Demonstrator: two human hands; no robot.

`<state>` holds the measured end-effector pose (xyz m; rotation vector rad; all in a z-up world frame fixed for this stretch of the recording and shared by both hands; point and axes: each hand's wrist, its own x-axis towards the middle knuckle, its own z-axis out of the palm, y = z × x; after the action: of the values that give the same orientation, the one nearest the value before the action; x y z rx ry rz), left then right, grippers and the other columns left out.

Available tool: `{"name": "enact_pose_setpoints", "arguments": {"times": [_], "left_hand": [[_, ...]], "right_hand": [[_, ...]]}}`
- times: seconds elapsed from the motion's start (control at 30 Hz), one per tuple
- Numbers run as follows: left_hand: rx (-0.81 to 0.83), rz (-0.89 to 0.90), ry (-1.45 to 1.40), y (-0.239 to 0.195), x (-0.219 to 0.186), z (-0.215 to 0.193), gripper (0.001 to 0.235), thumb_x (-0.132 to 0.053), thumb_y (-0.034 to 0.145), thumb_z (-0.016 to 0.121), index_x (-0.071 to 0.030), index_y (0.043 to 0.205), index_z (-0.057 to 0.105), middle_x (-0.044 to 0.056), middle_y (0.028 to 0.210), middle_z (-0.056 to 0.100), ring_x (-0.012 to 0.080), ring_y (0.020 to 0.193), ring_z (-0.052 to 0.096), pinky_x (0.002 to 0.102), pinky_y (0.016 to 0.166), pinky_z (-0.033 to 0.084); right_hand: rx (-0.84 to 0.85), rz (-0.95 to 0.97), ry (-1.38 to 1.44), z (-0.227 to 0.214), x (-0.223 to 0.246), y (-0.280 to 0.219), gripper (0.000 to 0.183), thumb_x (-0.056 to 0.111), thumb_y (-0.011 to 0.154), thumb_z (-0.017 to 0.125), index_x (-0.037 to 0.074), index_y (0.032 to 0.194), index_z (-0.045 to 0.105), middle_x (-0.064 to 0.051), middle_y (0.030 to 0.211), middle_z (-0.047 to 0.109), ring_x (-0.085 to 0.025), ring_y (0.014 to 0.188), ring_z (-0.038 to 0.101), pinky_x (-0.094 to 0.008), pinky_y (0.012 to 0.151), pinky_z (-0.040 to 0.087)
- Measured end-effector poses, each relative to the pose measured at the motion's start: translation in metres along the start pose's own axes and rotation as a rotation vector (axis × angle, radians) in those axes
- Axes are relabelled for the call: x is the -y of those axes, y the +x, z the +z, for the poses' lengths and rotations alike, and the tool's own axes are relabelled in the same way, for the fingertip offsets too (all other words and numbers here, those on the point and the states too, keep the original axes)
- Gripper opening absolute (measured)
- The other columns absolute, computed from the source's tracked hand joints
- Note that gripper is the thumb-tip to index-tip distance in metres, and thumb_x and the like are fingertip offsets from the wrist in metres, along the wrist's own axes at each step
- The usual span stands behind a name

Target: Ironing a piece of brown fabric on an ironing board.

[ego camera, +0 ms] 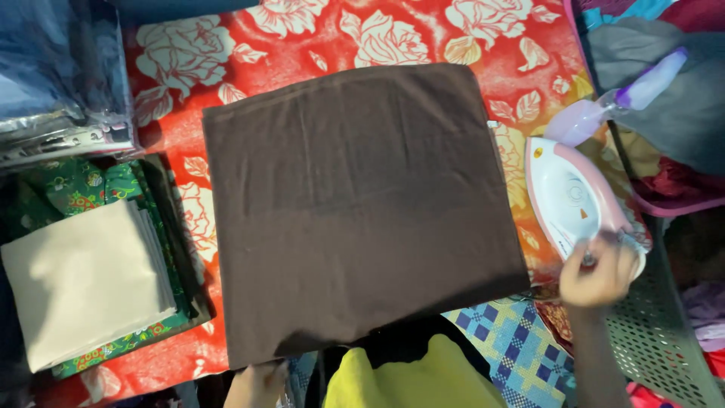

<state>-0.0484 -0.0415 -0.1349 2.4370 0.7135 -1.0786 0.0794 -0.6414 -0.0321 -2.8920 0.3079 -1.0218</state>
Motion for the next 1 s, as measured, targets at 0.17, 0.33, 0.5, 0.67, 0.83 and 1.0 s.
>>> {"name": "enact_pose_setpoints", "arguments": {"times": [0.17, 0.33, 0.5, 0.67, 0.83, 1.0], "left_hand": [[-0.293, 0.501, -0.234, -0.028, -0.140, -0.070, 0.030, -0.036, 0.092, 0.061, -0.022, 0.116, 0.070, 0.004, 0.108, 0.075, 0.0306, 0.096, 0.070, 0.042, 0.080, 0.054], [-0.766, 0.763, -0.052, 0.039, -0.189, -0.042, 0.065, -0.035, 0.094, 0.061, -0.010, 0.151, 0.044, 0.013, 0.157, 0.045, 0.0324, 0.141, 0.044, 0.050, 0.112, 0.038], [-0.762, 0.651, -0.115, 0.041, -0.212, -0.049, 0.074, -0.047, 0.099, 0.048, -0.006, 0.158, 0.031, 0.015, 0.166, 0.028, 0.0362, 0.153, 0.024, 0.061, 0.118, 0.023], [-0.625, 0.457, 0.049, 0.044, -0.217, -0.056, 0.081, -0.065, 0.101, 0.031, -0.014, 0.163, 0.020, 0.013, 0.171, 0.013, 0.0314, 0.158, 0.011, 0.059, 0.124, 0.012], [-0.593, 0.446, 0.070, 0.042, -0.219, -0.060, 0.083, -0.066, 0.101, 0.030, -0.013, 0.163, 0.017, 0.014, 0.171, 0.011, 0.0326, 0.158, 0.009, 0.059, 0.124, 0.011], [-0.569, 0.433, 0.059, 0.041, -0.219, -0.063, 0.083, -0.066, 0.101, 0.030, -0.014, 0.164, 0.016, 0.013, 0.172, 0.009, 0.0317, 0.158, 0.007, 0.059, 0.124, 0.011]], "right_hand": [[0.289, -0.028, -0.151, 0.067, -0.045, 0.096, 0.057, 0.030, 0.099, 0.068, 0.003, 0.148, 0.061, -0.032, 0.124, 0.065, -0.052, 0.112, 0.056, -0.059, 0.090, 0.043], [0.635, 0.211, 0.030, 0.067, -0.046, 0.127, 0.057, 0.040, 0.095, 0.067, 0.030, 0.151, 0.062, -0.021, 0.123, 0.071, -0.046, 0.104, 0.067, -0.052, 0.082, 0.051], [0.599, 0.237, 0.089, 0.027, 0.017, 0.080, 0.059, 0.038, 0.089, 0.073, 0.030, 0.147, 0.064, -0.011, 0.129, 0.070, -0.037, 0.112, 0.067, -0.047, 0.085, 0.052], [0.702, 0.318, 0.173, -0.015, 0.134, 0.072, 0.033, 0.033, 0.088, 0.074, 0.014, 0.114, 0.079, -0.021, 0.110, 0.076, -0.046, 0.110, 0.068, -0.058, 0.093, 0.054], [0.670, 0.329, 0.095, 0.049, 0.120, 0.089, 0.051, 0.047, 0.090, 0.068, 0.049, 0.140, 0.062, -0.007, 0.123, 0.074, -0.035, 0.113, 0.068, -0.050, 0.097, 0.054], [0.570, 0.286, 0.340, 0.073, 0.125, 0.108, 0.050, 0.032, 0.085, 0.077, 0.031, 0.134, 0.070, -0.010, 0.126, 0.071, -0.038, 0.117, 0.064, -0.051, 0.100, 0.051]]}}
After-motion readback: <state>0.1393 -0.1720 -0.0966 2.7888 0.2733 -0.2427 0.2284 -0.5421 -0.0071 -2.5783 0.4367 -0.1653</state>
